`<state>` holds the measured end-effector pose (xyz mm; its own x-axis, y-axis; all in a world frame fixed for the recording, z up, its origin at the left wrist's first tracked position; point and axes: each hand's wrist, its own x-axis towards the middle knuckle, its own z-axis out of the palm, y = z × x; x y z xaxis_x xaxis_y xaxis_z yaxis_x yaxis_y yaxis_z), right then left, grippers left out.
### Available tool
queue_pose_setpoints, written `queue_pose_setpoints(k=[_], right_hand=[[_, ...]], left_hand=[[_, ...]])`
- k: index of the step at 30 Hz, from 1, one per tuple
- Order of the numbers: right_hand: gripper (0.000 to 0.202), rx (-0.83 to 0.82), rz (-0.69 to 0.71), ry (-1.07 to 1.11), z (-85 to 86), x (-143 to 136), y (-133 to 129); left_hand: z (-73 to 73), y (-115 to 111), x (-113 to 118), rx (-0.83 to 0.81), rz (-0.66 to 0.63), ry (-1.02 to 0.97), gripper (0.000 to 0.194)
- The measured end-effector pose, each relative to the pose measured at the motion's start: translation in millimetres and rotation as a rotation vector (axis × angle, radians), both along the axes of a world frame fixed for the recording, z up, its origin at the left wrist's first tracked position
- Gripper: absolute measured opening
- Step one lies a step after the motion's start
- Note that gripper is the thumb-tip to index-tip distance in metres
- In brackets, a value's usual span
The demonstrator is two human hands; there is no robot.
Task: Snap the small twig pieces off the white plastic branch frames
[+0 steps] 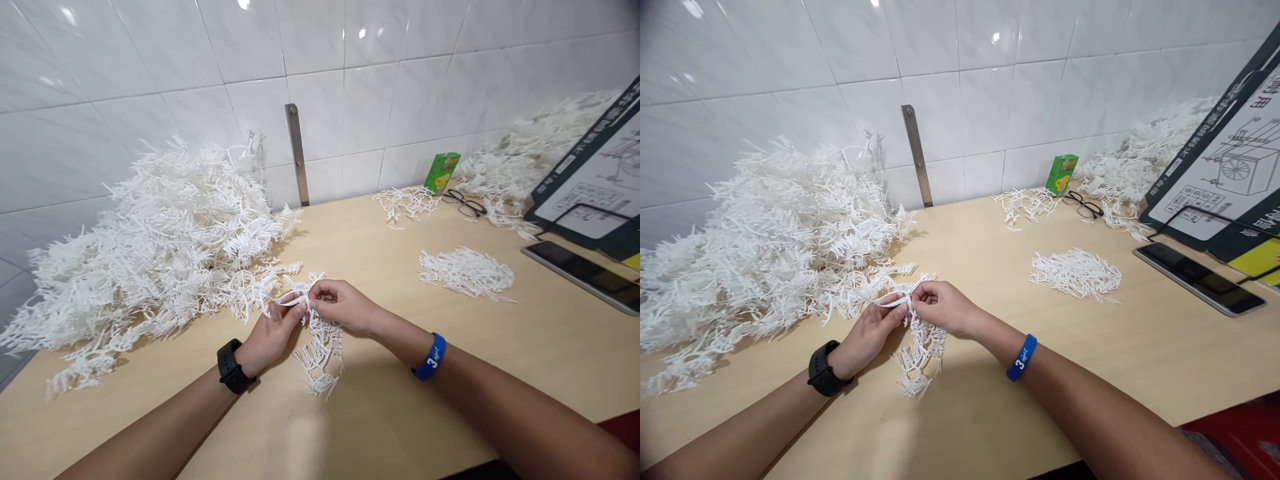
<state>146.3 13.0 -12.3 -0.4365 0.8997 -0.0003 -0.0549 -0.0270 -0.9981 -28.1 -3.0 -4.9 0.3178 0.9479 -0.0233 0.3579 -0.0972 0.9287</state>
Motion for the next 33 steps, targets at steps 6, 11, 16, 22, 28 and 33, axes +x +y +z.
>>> queue_pose_setpoints(k=[6, 11, 16, 22, 28, 33], right_hand=[[0.014, -0.003, -0.034, 0.012, -0.1, -0.1, 0.8], [0.014, 0.019, -0.058, -0.015, -3.3, 0.6, 2.5], [0.015, 0.036, -0.069, -0.046, -2.3, 0.8, 1.9], [0.022, 0.032, -0.063, -0.1, 1.0, 0.8, -0.3], [0.026, 0.018, -0.094, -0.089, -0.6, 0.2, 0.2], [0.032, 0.02, -0.08, -0.078, -2.5, 1.0, 0.9]], left_hand=[[2.4, 1.0, 3.3, 0.008, -0.025, -0.074, 0.028], [2.6, 2.7, 4.9, -0.029, -0.026, -0.149, 0.025], [0.7, 2.5, 4.0, -0.054, 0.011, -0.157, 0.022], [-1.6, 2.7, 3.7, -0.083, 0.06, -0.116, 0.023], [-1.0, 2.7, 3.0, -0.072, 0.034, -0.077, 0.027], [2.9, 2.4, 3.3, -0.033, -0.004, -0.043, 0.03]])
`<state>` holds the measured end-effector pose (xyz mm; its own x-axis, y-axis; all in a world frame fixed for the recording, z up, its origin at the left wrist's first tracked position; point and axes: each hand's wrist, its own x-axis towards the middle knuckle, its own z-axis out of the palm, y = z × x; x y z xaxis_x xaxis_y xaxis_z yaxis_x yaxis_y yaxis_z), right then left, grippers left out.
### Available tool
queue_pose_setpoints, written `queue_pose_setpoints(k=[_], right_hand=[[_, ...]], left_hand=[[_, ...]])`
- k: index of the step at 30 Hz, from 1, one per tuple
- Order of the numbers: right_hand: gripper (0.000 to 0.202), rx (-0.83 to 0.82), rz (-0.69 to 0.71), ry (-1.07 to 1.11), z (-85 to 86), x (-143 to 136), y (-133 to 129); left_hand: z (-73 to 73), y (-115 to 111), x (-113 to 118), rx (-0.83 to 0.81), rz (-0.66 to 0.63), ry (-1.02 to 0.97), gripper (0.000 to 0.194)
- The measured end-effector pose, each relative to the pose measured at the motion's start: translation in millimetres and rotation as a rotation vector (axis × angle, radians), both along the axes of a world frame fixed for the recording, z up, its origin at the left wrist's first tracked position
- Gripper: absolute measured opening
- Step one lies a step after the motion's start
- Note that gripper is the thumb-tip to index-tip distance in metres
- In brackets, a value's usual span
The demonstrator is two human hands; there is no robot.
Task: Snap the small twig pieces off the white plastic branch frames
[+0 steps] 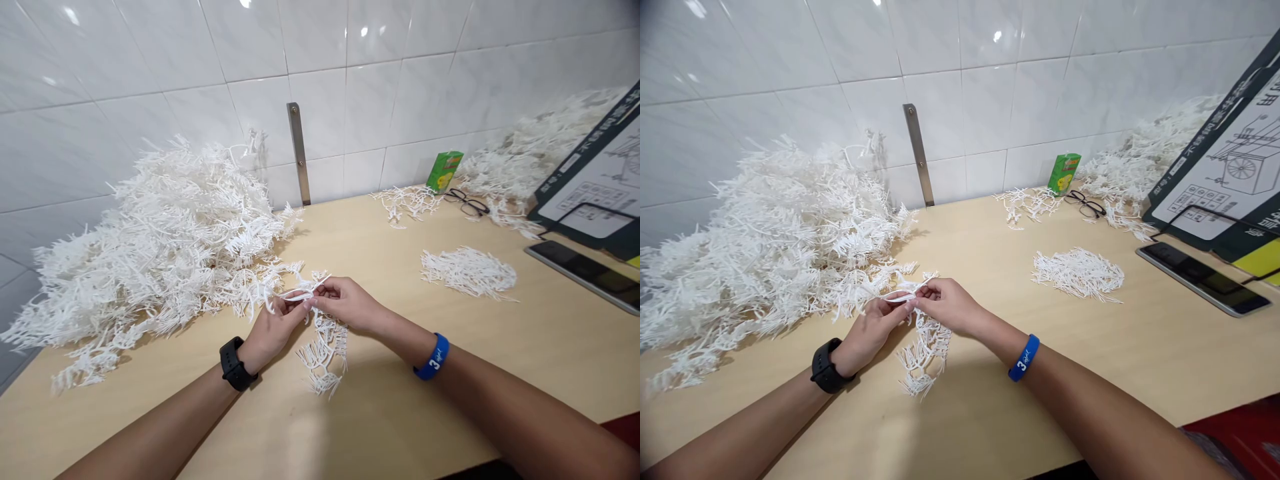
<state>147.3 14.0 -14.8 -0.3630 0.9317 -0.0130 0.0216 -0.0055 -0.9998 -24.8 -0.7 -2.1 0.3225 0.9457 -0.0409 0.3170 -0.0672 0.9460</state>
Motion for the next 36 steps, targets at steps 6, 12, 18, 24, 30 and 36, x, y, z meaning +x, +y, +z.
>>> queue_pose_setpoints(k=[6, 12, 18, 24, 30, 36], right_hand=[[0.033, 0.0, 0.04, 0.025, -1.9, 1.0, 1.3], [0.025, -0.002, 0.069, 0.058, -2.5, 1.6, 1.2], [0.029, -0.046, 0.112, 0.1, -1.3, 3.3, 1.1], [0.046, -0.093, 0.13, 0.231, -4.3, 3.7, 4.7], [0.049, -0.156, 0.089, 0.278, -0.3, 4.3, 3.1], [0.045, -0.152, 0.109, 0.276, 2.9, 2.2, 0.8]], left_hand=[[-1.2, -0.1, 1.0, -0.057, -0.011, -0.058, 0.031], [-2.2, -0.5, 1.8, -0.035, -0.053, -0.08, 0.03], [-1.4, -0.8, 2.0, -0.075, -0.106, -0.184, 0.031], [-5.1, -1.8, -0.2, -0.111, -0.11, -0.266, 0.031], [-6.3, -1.6, 0.6, -0.096, -0.069, -0.248, 0.028], [-1.0, -2.0, 3.4, -0.018, -0.091, -0.112, 0.029]])
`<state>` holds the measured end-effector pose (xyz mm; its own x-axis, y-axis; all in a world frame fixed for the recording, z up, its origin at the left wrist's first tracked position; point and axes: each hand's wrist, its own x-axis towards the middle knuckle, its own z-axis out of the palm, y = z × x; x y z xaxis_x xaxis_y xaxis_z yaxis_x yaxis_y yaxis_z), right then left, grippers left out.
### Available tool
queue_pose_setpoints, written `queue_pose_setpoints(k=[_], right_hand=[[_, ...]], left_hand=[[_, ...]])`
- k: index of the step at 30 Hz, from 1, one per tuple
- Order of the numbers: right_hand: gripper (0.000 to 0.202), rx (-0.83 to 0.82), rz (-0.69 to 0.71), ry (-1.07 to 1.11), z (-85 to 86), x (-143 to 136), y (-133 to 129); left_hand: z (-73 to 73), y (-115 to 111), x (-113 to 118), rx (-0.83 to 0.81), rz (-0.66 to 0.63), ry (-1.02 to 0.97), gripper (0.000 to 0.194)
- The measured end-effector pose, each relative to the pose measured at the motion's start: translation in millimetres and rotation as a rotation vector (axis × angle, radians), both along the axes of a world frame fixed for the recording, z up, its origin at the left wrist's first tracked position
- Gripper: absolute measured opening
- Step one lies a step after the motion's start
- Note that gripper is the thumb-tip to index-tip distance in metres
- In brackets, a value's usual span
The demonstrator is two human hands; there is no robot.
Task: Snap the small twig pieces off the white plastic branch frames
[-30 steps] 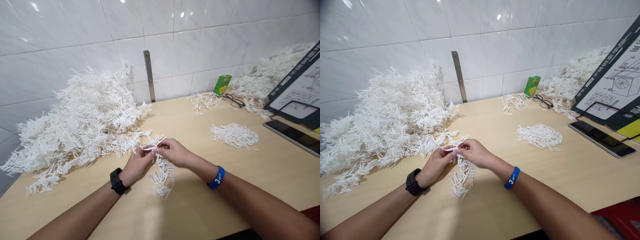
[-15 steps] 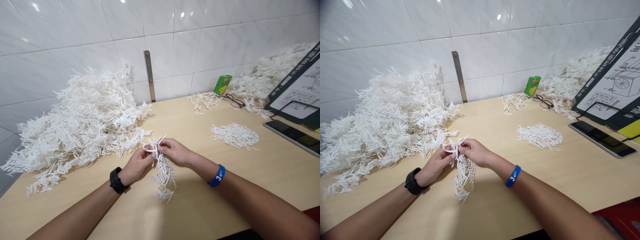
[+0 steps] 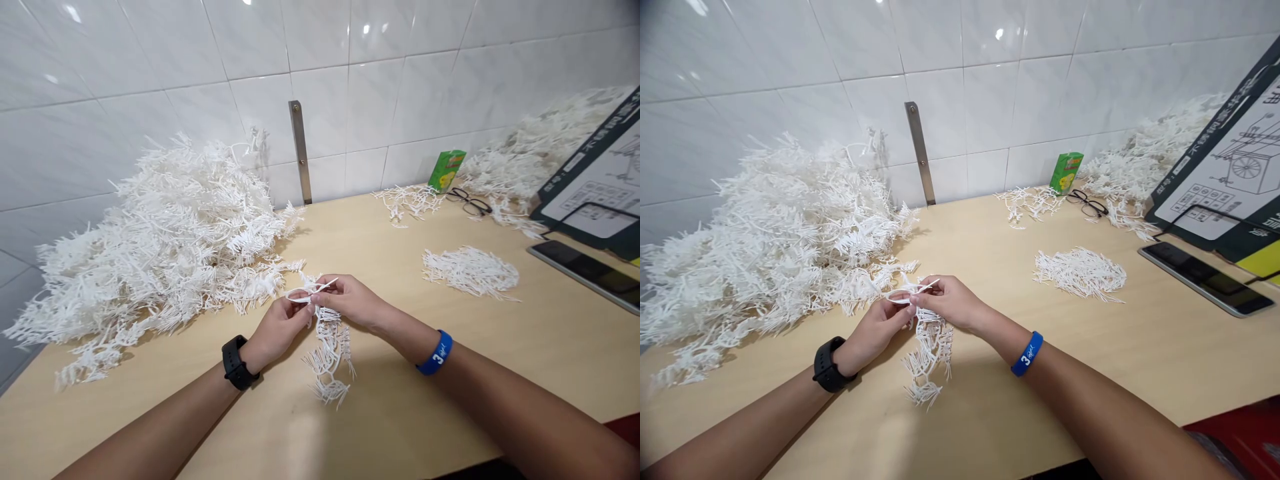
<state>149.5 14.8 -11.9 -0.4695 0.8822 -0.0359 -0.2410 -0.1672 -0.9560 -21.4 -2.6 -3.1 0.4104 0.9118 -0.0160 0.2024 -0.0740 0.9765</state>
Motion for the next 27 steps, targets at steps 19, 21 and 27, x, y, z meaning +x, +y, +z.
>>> queue_pose_setpoints(k=[19, 21, 27], right_hand=[[0.029, 0.198, -0.032, -0.19, -2.8, -0.1, -1.2], [0.03, 0.174, -0.037, -0.159, -2.7, -0.1, -1.6], [0.028, 0.152, -0.034, -0.114, -1.8, 1.7, 0.0]], left_hand=[[-2.2, -7.1, -2.9, 0.03, -0.089, 0.025, 0.032], [-3.9, -7.2, -2.4, 0.022, -0.075, -0.003, 0.033], [-4.2, -5.6, 0.8, -0.049, 0.004, -0.073, 0.033]])
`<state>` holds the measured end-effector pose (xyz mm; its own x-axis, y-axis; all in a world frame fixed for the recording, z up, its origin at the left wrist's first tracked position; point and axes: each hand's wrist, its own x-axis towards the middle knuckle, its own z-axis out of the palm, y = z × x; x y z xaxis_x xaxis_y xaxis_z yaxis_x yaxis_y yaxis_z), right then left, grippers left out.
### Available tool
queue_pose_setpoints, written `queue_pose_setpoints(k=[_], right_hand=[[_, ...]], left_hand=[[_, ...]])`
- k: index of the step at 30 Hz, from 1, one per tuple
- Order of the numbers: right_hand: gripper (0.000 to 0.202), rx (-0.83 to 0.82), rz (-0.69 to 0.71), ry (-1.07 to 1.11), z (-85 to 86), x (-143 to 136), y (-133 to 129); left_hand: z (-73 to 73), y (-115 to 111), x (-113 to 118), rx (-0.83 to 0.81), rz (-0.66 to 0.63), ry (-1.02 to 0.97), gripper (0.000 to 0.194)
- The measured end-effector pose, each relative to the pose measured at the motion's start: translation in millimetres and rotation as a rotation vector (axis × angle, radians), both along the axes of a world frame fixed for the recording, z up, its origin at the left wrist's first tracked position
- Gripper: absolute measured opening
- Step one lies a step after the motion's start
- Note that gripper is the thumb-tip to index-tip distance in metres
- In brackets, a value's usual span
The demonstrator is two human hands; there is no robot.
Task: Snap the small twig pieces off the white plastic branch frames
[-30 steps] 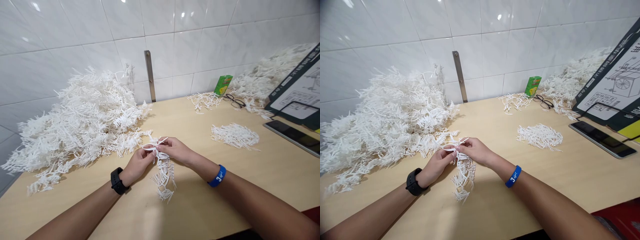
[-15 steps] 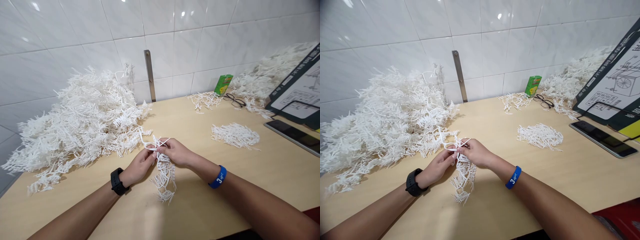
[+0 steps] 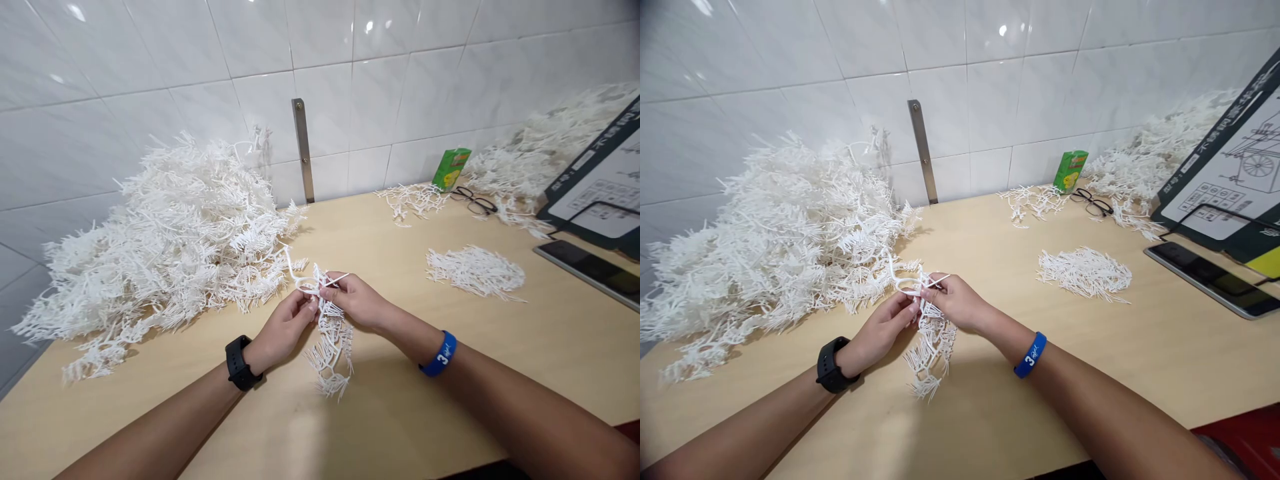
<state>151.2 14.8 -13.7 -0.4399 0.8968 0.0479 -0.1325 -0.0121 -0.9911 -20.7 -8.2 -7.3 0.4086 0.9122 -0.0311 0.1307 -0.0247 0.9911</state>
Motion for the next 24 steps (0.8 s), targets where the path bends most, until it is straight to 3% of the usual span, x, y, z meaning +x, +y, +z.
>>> queue_pose_setpoints(k=[11, 24], right_hand=[[0.026, 0.072, 0.008, -0.061, -7.4, -0.3, 1.7], [0.027, 0.007, 0.02, -0.025, -7.4, -1.9, 1.4]], left_hand=[[4.8, 1.7, 2.7, -0.014, 0.016, 0.0, 0.033], [1.9, 4.7, 1.2, -0.031, 0.016, -0.025, 0.03]])
